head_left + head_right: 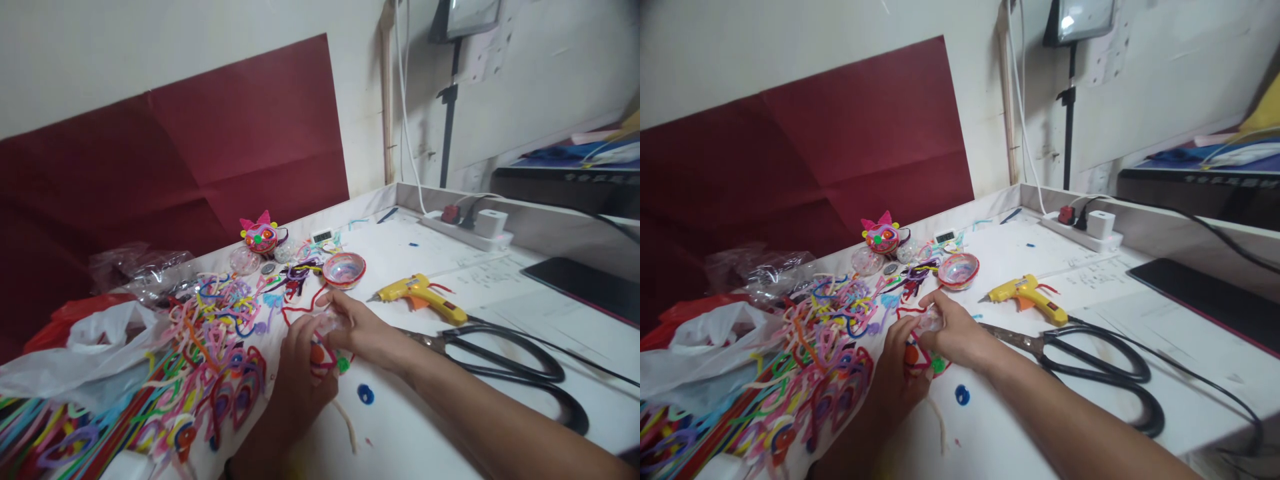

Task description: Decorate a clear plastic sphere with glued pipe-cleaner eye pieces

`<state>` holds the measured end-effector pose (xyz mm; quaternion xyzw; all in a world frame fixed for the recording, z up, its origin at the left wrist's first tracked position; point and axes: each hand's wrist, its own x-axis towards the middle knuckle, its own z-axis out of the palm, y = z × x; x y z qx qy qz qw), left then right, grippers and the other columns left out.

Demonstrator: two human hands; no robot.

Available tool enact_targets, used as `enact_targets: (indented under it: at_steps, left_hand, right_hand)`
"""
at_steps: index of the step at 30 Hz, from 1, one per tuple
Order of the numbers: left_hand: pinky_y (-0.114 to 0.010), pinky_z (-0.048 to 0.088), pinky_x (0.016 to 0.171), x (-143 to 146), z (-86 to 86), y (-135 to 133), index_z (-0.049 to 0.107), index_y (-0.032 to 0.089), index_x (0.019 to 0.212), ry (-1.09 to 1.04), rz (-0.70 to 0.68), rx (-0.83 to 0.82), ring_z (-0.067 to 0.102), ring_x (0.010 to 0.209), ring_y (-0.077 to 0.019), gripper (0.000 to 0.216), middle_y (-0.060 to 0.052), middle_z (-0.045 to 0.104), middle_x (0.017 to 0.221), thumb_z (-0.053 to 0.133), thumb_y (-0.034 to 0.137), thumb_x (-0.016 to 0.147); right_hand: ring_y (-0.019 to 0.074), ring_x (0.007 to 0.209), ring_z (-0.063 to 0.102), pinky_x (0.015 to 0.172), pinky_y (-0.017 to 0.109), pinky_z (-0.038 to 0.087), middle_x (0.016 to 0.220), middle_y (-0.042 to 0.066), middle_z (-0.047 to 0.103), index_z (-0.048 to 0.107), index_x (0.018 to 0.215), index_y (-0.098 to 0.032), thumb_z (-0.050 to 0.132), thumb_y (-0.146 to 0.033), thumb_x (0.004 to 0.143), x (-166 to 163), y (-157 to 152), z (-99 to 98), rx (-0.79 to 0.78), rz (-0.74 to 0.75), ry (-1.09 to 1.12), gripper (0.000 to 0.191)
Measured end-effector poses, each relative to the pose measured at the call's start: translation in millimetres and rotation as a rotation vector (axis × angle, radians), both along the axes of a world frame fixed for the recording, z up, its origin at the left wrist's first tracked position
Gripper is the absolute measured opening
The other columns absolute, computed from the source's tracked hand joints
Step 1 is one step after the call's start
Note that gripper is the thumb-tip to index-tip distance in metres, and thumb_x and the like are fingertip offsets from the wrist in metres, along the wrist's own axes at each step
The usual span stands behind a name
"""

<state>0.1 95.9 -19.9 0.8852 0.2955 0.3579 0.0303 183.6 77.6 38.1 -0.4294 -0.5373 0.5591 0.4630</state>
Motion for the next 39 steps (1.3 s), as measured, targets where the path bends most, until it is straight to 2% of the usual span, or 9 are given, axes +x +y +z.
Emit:
enact_targets:
  at_steps: [7,18,27,33,39]
  left_hand:
    - [-0.048,0.041,0.102,4,2.4,-3,0.029,0.021,0.142,-0.057,-0.007,-0.008,0.045,0.127,-0.0312,0.065,-0.016,0.042,0.136,0.052,0.03,0.082]
    - [-0.046,0.041,0.103,1,0.8,0,0.025,0.022,0.144,-0.011,-0.011,-0.013,0.043,0.128,-0.0307,0.068,-0.015,0.039,0.137,0.054,0.03,0.083]
    - [-0.045,0.041,0.103,1,-1.3,3,0.026,0.02,0.143,-0.015,-0.025,0.045,0.043,0.126,-0.03,0.071,-0.016,0.04,0.135,0.056,0.028,0.079]
    - [-0.047,0.042,0.102,0,-2.4,4,0.026,0.022,0.142,-0.016,-0.014,0.046,0.045,0.125,-0.0301,0.069,-0.015,0.04,0.134,0.055,0.029,0.08]
    - [-0.049,0.041,0.102,3,2.7,-1,0.024,0.023,0.142,-0.018,-0.022,0.025,0.044,0.126,-0.0309,0.068,-0.015,0.04,0.135,0.053,0.031,0.082]
  right_hand:
    - [0.0127,0.066,0.048,0.058,0.025,0.038,0.079,-0.004,0.054,0.047,0.105,-0.021,0.058,-0.018,0.056,1,1,0.9,-0.001,-0.017,-0.024,0.051]
    - [0.0151,0.073,0.051,0.062,0.027,0.041,0.086,-0.002,0.055,0.046,0.109,-0.021,0.06,-0.023,0.055,6,-1,7.0,0.01,0.042,-0.017,0.056]
    - [0.0163,0.077,0.057,0.061,0.025,0.044,0.103,0.002,0.059,0.04,0.13,-0.025,0.067,-0.016,0.06,22,-6,11.3,0.052,0.181,-0.25,0.076]
    - [0.0159,0.075,0.058,0.064,0.027,0.047,0.105,0.002,0.061,0.035,0.139,-0.027,0.072,-0.014,0.062,23,-5,10.9,0.085,0.198,-0.402,0.087]
    - [0.0188,0.088,0.061,0.072,0.029,0.05,0.117,0.006,0.059,0.036,0.14,-0.023,0.07,-0.009,0.062,21,-6,10.3,0.143,0.174,-0.402,0.087]
